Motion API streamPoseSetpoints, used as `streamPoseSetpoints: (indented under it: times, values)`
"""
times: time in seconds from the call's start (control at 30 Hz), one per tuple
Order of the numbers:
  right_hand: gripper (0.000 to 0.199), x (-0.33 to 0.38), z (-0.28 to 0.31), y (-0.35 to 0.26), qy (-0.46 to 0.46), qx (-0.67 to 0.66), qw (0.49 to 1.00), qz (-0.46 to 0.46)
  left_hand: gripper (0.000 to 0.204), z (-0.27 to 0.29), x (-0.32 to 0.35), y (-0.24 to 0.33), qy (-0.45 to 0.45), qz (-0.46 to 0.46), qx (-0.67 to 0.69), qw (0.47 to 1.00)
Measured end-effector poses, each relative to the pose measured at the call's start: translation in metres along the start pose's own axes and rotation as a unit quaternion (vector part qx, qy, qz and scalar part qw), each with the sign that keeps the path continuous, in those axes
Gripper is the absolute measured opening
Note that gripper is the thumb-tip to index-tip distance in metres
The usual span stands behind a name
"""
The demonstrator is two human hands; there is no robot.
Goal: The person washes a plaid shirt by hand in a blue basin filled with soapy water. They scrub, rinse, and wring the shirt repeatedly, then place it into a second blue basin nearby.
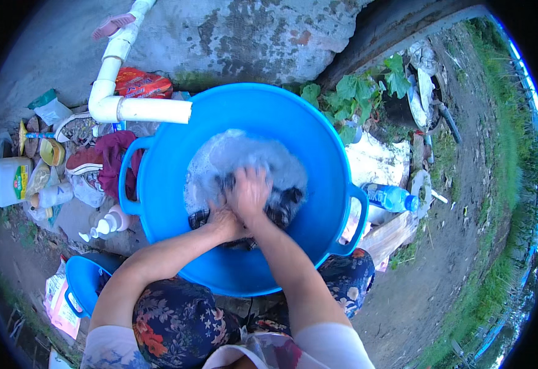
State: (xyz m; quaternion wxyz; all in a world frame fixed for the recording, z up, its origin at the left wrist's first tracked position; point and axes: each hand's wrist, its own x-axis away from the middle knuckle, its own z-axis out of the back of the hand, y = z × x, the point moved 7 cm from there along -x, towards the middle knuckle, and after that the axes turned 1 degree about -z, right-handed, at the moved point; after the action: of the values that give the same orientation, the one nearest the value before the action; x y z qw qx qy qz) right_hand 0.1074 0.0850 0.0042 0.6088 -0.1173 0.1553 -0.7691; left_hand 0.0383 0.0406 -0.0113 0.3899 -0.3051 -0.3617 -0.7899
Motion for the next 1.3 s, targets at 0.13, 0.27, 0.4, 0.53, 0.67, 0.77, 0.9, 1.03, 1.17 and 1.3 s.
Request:
streamPoseSetpoints:
  times: [0.13, 0.27, 0.4, 0.53, 0.67, 0.77, 0.9, 1.03, 1.17, 1.3]
  values:
    - [0.033, -0.069, -0.015, 0.081, -0.072, -0.132, 0.957, -0.249, 0.122, -0.001, -0.010, -0.002, 0.106, -0.009, 0.048, 0.993]
    - [0.035, -0.028, 0.006, 0.112, -0.031, -0.226, 0.955, -0.191, 0.124, 0.001, -0.004, -0.011, 0.113, -0.002, 0.059, 0.992]
    - [0.031, 0.060, 0.033, 0.023, 0.005, -0.088, 0.995, -0.050, 0.092, -0.002, -0.005, -0.006, 0.011, 0.003, 0.028, 1.000]
    - [0.035, -0.003, -0.002, 0.023, -0.086, -0.008, 0.989, -0.120, 0.107, -0.004, -0.005, -0.011, 0.025, 0.005, 0.088, 0.996]
    - [0.036, -0.060, 0.020, 0.090, -0.089, -0.127, 0.973, -0.171, 0.119, 0.012, 0.001, 0.008, 0.184, -0.022, 0.061, 0.981]
    - [0.037, -0.033, 0.048, 0.102, -0.095, -0.406, 0.826, -0.379, 0.120, 0.013, 0.009, 0.027, 0.281, -0.059, 0.111, 0.951]
    - [0.032, -0.025, 0.080, 0.063, -0.043, -0.672, 0.576, -0.464, 0.122, 0.021, 0.005, 0.025, 0.230, -0.088, 0.260, 0.934]
    - [0.033, -0.067, 0.070, 0.092, -0.019, -0.576, 0.735, -0.357, 0.086, 0.027, -0.004, 0.009, 0.087, -0.124, 0.510, 0.847]
    - [0.064, -0.088, 0.052, 0.111, -0.101, -0.110, 0.963, -0.224, 0.087, 0.044, 0.016, -0.015, 0.227, -0.004, 0.289, 0.930]
    - [0.073, -0.035, 0.016, 0.096, -0.096, -0.057, 0.974, -0.196, 0.103, 0.020, 0.017, -0.003, 0.215, 0.016, 0.099, 0.972]
